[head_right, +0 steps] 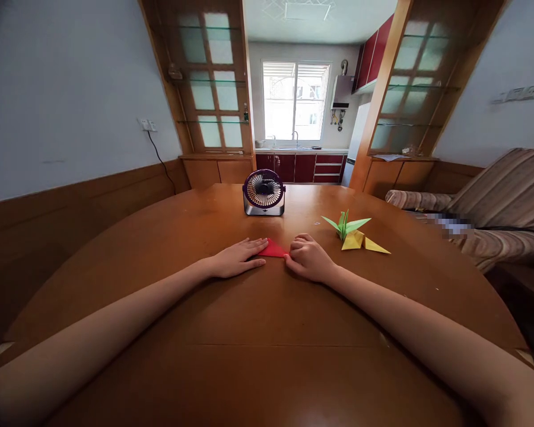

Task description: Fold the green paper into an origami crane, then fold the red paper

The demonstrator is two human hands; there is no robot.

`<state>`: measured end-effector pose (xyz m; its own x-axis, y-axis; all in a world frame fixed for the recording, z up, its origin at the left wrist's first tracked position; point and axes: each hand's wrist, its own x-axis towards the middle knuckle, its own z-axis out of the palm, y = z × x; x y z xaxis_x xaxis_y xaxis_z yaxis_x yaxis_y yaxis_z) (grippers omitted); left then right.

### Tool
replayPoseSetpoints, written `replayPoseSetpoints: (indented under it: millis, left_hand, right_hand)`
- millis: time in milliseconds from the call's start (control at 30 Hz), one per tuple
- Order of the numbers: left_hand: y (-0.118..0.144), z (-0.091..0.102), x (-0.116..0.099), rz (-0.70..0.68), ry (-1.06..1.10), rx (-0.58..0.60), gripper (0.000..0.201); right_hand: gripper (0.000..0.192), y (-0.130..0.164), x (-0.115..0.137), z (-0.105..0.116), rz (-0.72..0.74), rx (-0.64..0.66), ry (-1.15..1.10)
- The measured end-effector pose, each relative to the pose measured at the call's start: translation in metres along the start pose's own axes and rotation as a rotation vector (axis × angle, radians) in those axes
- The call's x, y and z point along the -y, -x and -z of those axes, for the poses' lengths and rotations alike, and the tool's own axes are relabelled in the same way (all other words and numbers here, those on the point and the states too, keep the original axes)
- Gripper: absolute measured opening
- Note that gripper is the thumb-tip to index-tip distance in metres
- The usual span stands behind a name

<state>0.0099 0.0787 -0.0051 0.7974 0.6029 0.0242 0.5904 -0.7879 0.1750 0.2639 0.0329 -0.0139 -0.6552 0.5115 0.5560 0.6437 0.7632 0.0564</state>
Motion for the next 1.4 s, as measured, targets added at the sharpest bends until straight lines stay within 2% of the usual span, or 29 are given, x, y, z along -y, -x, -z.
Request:
replayPoseSetpoints:
  millis: [167, 367, 533, 633, 700, 800, 967, 1167, 1400]
  left_hand:
    - [0.003, 0.005, 0.002, -0.039, -0.088, -0.125, 0.055]
    - [0.008, 0.012, 0.0, -0.12, -0.201, -0.251, 0.037]
    - [0.009, 0.01, -0.006, -0.175, -0.263, -0.365, 0.037]
    - [0.008, 0.007, -0.009, -0.177, -0.231, -0.431, 0.036]
    - [0.008, 0.005, -0.012, -0.173, -0.207, -0.472, 0.035]
    - [0.008, 0.002, -0.017, -0.153, -0.177, -0.523, 0.032]
    - [0.007, -0.004, -0.029, -0.12, -0.121, -0.568, 0.029]
    - [0.007, -0.008, -0.044, -0.108, -0.055, -0.587, 0.025]
    - [0.006, -0.002, -0.045, -0.009, 0.167, -0.639, 0.016]
  right_hand:
    - [0.037, -0.001, 0.002, 0.002, -0.001, -0.021, -0.038]
    - [0.02, -0.002, 0.003, 0.001, -0.042, -0.068, -0.123]
    - [0.015, -0.003, 0.005, 0.001, -0.28, -0.197, -0.186]
    - [0.02, -0.006, 0.007, 0.001, -0.419, -0.263, -0.263]
    - [0.026, -0.007, 0.009, 0.0, -0.49, -0.264, -0.335]
    - [0.034, -0.008, 0.014, -0.003, -0.555, -0.199, -0.429]
    - [0.04, -0.011, 0.023, -0.005, -0.545, -0.108, -0.566]
    - [0.037, -0.011, 0.027, -0.008, -0.574, -0.102, -0.714]
    - [0.023, -0.011, 0.027, -0.005, -0.484, -0.1, -0.69]
